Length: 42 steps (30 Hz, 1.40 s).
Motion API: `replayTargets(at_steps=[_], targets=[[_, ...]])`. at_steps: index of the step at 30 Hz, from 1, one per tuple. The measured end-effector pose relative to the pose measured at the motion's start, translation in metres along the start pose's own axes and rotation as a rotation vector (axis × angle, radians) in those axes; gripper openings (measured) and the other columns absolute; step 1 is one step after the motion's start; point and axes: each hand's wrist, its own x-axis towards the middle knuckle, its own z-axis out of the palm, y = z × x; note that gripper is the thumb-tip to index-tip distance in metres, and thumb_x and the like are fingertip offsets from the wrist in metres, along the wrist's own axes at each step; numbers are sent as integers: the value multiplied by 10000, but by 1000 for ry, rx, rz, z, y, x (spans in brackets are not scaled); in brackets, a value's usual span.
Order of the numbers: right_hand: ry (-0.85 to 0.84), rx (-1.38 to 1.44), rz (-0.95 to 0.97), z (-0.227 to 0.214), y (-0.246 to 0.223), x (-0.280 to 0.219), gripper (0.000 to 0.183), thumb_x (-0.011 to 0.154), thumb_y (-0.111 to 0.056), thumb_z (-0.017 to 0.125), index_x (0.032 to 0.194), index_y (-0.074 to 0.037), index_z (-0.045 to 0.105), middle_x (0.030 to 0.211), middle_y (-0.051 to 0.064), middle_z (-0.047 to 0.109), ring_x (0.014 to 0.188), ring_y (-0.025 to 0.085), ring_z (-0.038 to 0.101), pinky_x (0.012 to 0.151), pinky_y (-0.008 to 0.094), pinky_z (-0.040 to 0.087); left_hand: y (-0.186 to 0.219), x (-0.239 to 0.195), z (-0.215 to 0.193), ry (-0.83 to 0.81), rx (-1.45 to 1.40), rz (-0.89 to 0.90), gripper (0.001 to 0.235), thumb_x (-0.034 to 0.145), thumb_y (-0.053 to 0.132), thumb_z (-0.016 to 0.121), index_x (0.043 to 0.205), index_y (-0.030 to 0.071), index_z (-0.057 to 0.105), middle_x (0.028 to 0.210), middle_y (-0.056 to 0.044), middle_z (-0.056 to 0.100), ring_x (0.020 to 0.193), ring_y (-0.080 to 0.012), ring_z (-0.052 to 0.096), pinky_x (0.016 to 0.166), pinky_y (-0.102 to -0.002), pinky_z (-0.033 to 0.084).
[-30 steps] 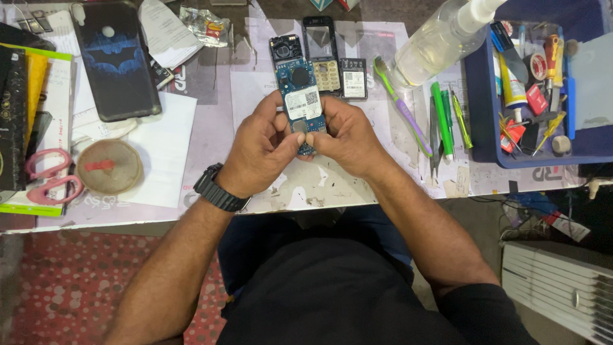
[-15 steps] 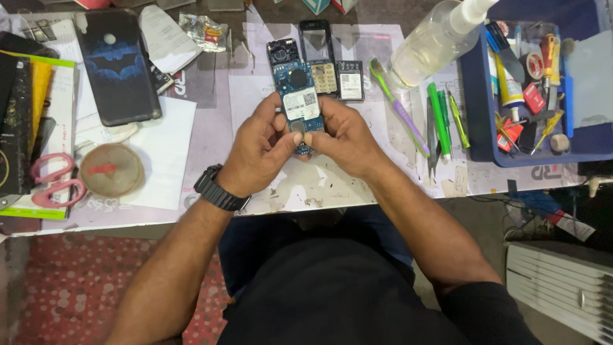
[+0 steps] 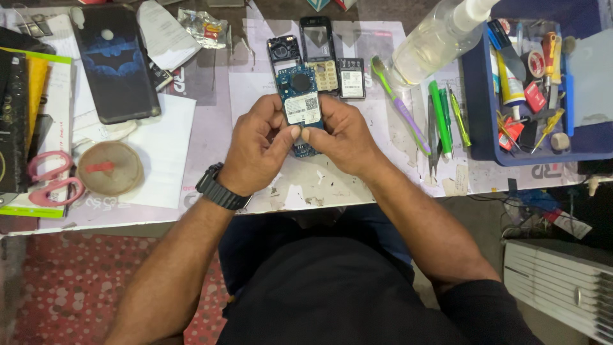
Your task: The person cleans a mobile phone motherboard using a toothbrush and a liquid from a spray bottle. They also handle a small white sticker and a metal shim, placing them on the board, and briefly brush a phone casing.
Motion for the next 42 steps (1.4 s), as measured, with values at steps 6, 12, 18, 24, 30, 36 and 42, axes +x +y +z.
replayTargets(at_steps=[6,12,18,24,30,36,42], targets=[[6,64,-3,2,-3,0,265,984,-50,643,1247,-22,630,1131,6,694,1009,59,640,914,240,539,5,1,-1,-9,-36,16,209,1017,58,617,1211,-17,589,775,17,590,697,-37,521,635,-224,449],[28,30,11,1,3,4,218,970,-17,668,1188,-6,676,1085,19,704,975,70,635,869,248,529,1,2,-1,-2,42,13,193,994,60,617,1171,-15,603,725,12,598,654,-50,545,613,-227,467],[-4,245,79,-2,-5,3,387,880,29,718,1254,3,621,1130,45,702,992,114,665,856,292,559,0,2,1,-29,-256,-25,376,1016,23,624,1367,-34,502,949,1,641,848,-54,579,784,-222,507],[18,174,80,-3,-7,1,403,906,41,717,1292,47,600,1137,75,696,1001,139,675,889,315,576,0,1,-2,-79,-226,-28,510,938,-55,640,1408,-38,442,1012,-26,670,906,-72,650,844,-231,552],[-6,269,36,-6,-4,0,471,878,26,658,1340,68,572,1182,102,694,1043,149,682,925,311,581,-8,4,-4,-107,-404,-120,457,958,-52,583,1405,-53,490,1027,-26,670,874,-55,592,786,-208,494],[-37,202,-5,-5,-7,-5,491,890,30,610,1375,76,547,1108,109,689,919,161,684,755,324,616,-14,4,-7,-106,-396,-147,378,980,-15,573,1353,-52,524,939,-33,675,744,-60,572,656,-217,469],[27,-53,82,-7,-17,-12,452,889,43,579,1340,16,578,1098,31,677,908,94,663,712,278,596,-14,5,-3,-39,-335,-54,304,1019,85,598,1298,-32,564,959,-26,687,841,-84,657,756,-247,574]])
